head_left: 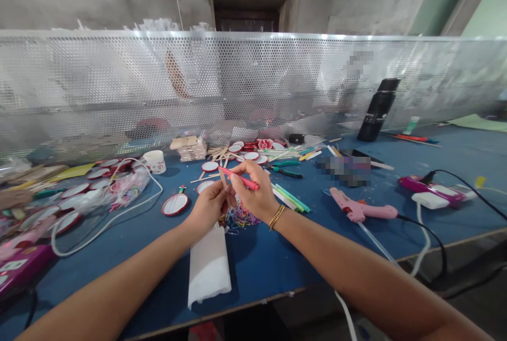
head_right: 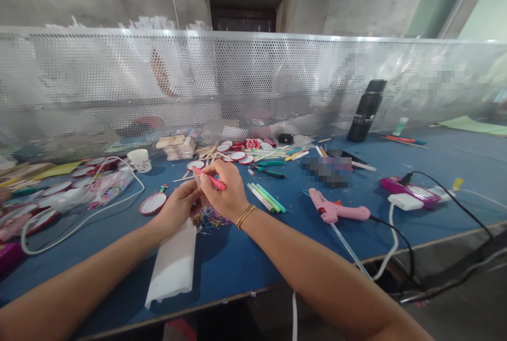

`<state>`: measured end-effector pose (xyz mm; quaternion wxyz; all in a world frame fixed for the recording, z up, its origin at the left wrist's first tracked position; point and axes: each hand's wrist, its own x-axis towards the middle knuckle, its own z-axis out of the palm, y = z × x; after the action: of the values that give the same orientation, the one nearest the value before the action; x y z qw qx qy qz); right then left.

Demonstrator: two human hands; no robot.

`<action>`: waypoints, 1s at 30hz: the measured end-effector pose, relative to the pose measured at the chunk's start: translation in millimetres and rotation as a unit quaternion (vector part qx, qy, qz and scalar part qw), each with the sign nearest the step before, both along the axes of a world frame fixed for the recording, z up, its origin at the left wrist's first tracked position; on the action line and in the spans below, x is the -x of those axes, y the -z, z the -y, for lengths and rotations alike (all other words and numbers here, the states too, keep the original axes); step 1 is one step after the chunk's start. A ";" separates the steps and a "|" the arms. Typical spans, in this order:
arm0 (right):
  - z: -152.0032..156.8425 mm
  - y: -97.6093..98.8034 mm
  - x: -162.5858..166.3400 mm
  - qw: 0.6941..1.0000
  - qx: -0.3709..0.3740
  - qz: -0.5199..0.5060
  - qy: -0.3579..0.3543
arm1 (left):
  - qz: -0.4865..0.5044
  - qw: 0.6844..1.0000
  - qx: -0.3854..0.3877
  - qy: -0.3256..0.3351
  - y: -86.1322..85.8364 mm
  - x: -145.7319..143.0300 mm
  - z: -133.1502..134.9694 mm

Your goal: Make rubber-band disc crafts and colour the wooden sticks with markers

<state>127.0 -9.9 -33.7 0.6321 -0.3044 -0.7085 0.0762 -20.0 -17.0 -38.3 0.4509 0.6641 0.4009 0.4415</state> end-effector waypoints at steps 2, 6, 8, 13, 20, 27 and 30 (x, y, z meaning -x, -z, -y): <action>-0.7 0.6 -0.2 1.000 0.003 -0.006 0.005 | -0.004 1.000 -0.001 0.000 -0.3 -0.1 0.1; -0.9 0.5 -1.3 1.000 0.010 -0.025 0.007 | -0.011 1.000 0.002 -0.003 -2.1 -0.1 1.3; 0.1 0.0 -1.3 1.000 0.005 -0.022 0.000 | -0.006 1.000 0.000 -0.005 -2.1 0.0 1.4; -0.3 0.9 -0.7 1.000 0.009 -0.007 -0.003 | -0.011 1.000 -0.007 -0.001 -0.2 1.2 -1.1; -1.1 3.2 -0.4 1.000 0.019 -0.023 -0.005 | -0.004 1.000 -0.008 -0.001 -1.2 1.9 -0.6; -0.5 3.2 0.3 0.999 0.024 -0.025 -0.007 | 0.006 1.000 -0.012 -0.005 2.0 2.2 -2.3; -0.2 2.0 -0.6 0.999 0.022 -0.035 -0.004 | 0.006 1.000 -0.007 -0.005 1.4 1.6 -1.5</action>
<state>127.6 -9.6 -35.7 0.6493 -0.3125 -0.6854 0.1048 -21.6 -15.5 -39.7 0.4461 0.6625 0.3987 0.4507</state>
